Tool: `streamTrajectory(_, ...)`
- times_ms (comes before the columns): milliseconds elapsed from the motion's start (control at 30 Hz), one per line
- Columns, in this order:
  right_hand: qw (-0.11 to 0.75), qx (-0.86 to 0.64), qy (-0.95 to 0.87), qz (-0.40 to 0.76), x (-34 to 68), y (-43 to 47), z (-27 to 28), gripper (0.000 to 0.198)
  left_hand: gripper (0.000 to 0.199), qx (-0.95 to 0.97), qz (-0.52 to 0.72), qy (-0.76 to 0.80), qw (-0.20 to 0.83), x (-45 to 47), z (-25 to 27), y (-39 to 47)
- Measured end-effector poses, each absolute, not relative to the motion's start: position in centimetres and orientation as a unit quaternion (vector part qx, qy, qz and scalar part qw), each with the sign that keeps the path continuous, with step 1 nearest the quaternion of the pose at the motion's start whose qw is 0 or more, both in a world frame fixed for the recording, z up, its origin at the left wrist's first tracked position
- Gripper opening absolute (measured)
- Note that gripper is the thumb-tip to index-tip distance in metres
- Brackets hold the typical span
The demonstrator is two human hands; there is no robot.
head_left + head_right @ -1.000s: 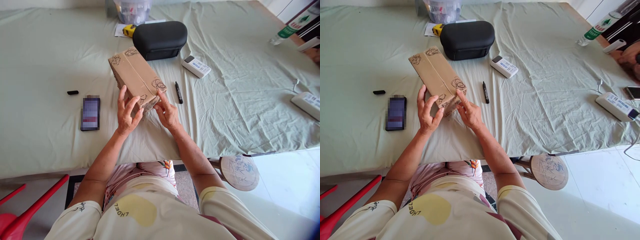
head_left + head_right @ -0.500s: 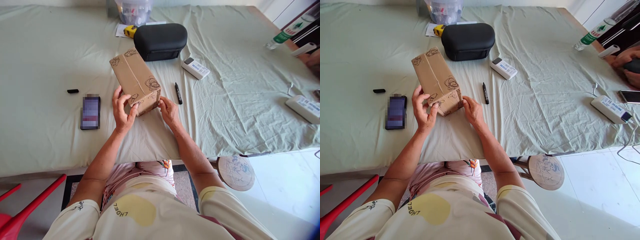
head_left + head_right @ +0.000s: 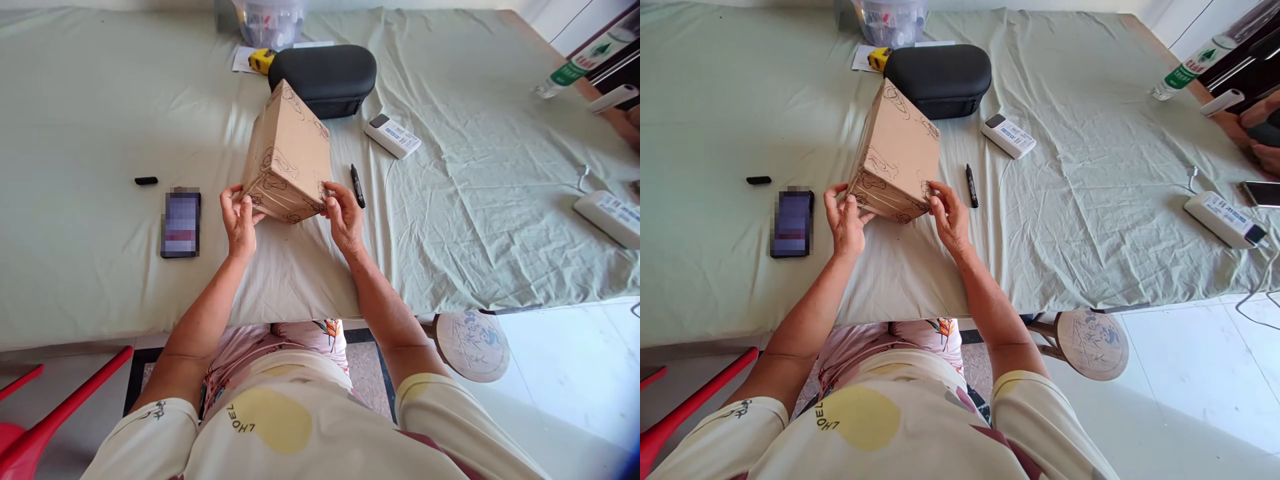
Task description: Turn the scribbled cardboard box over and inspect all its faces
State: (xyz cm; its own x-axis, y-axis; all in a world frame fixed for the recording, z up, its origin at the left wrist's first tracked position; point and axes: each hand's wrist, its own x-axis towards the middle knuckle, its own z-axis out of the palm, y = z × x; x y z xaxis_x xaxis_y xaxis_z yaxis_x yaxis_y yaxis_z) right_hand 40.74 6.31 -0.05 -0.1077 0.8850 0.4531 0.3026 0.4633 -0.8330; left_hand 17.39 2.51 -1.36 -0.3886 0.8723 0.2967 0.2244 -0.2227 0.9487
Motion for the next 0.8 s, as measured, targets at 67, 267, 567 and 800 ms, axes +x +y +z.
streamTrajectory(67, 0.509, -0.422, -0.695, 0.282, 40.8, 6.5, -0.3, 0.066, 0.054, 0.465, 0.615, 0.573, 0.279, 17.2, -1.9, 2.8)
streamTrajectory(267, 0.523, -0.409, -0.7, 0.265, 40.7, 7.1, -1.2, 0.06, 0.044, 0.498, 0.53, 0.668, 0.159, 16.3, -2.4, 3.2)
streamTrajectory(567, 0.438, -0.461, -0.738, 0.226, 40.6, 7.5, -2.2, 0.048, 0.066, 0.546, 0.456, 0.691, 0.129, 16.4, -0.4, 2.3)
streamTrajectory(800, 0.285, -0.528, -0.791, 0.123, 40.0, 7.3, -2.6, 0.025, 0.086, 0.571, 0.488, 0.644, 0.146, 16.1, -1.5, 2.9)
